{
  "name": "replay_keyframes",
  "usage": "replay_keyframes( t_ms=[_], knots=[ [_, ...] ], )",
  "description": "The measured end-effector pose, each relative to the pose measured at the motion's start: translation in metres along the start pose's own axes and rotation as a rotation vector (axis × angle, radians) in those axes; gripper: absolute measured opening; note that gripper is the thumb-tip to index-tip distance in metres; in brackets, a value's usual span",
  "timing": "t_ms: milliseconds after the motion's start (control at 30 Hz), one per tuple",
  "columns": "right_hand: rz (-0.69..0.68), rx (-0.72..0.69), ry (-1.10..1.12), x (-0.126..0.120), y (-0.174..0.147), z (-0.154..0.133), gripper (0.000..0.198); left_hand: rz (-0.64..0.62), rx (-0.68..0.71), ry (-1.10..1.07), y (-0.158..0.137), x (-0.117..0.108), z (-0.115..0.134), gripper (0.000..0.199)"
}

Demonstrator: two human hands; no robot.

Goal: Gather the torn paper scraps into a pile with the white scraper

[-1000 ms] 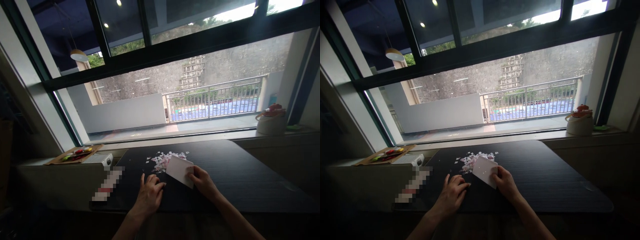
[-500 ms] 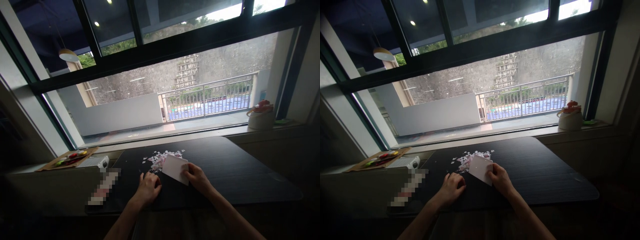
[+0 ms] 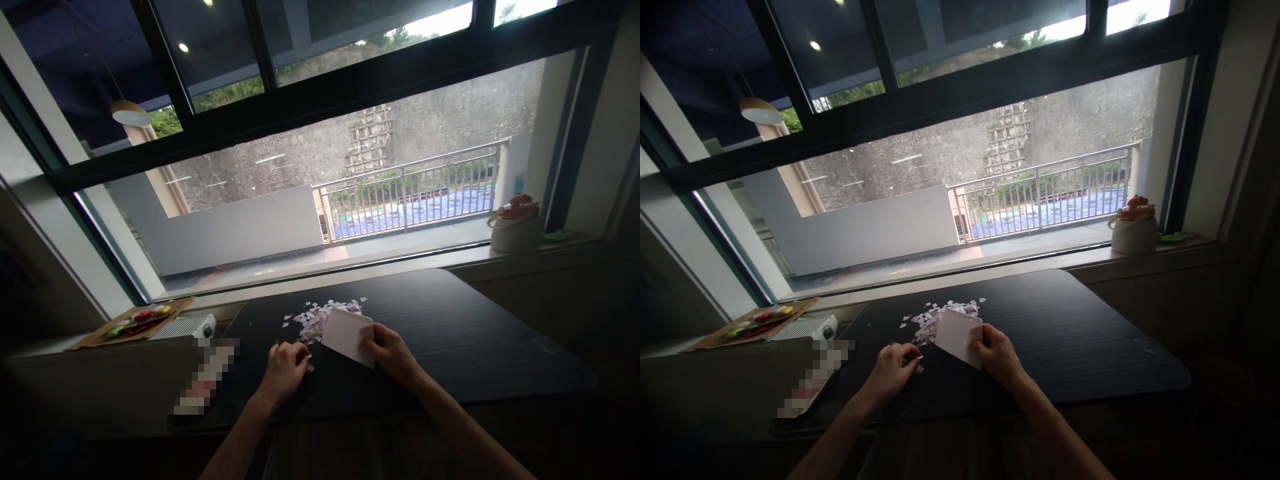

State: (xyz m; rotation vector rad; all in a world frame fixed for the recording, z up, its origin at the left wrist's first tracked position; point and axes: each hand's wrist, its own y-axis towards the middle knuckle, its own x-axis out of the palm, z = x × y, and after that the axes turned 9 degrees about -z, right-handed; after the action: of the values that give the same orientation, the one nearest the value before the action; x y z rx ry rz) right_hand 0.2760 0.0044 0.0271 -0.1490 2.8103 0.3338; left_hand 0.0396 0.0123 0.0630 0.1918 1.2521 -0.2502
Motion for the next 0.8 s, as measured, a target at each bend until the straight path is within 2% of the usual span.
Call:
replay_keyframes(
  t_ms=[167, 433, 633, 800],
  knots=[
    [-0.007, 0.015, 0.019, 0.0004, -0.0004, 0.0003, 0.027, -0.022, 0.013, 0.002, -0.0059, -0.004, -0.0033, 0.026],
    [-0.002, 0.006, 0.003, 0.0004, 0.0011, 0.002, 0.026, -0.109, 0.071, 0.023, -0.0005, -0.0031, -0.0003, 0.01],
    [0.025, -0.015, 0.041, 0.0012, -0.0001, 0.0002, 0.024, -0.019, 0.064, -0.036, -0.003, -0.0014, 0.0036, 0.008],
    [0.043, -0.025, 0.11, 0.0013, -0.0042, -0.0055, 0.026, 0.027, 0.02, -0.242, -0.0047, -0.0027, -0.0027, 0.018]
  ],
)
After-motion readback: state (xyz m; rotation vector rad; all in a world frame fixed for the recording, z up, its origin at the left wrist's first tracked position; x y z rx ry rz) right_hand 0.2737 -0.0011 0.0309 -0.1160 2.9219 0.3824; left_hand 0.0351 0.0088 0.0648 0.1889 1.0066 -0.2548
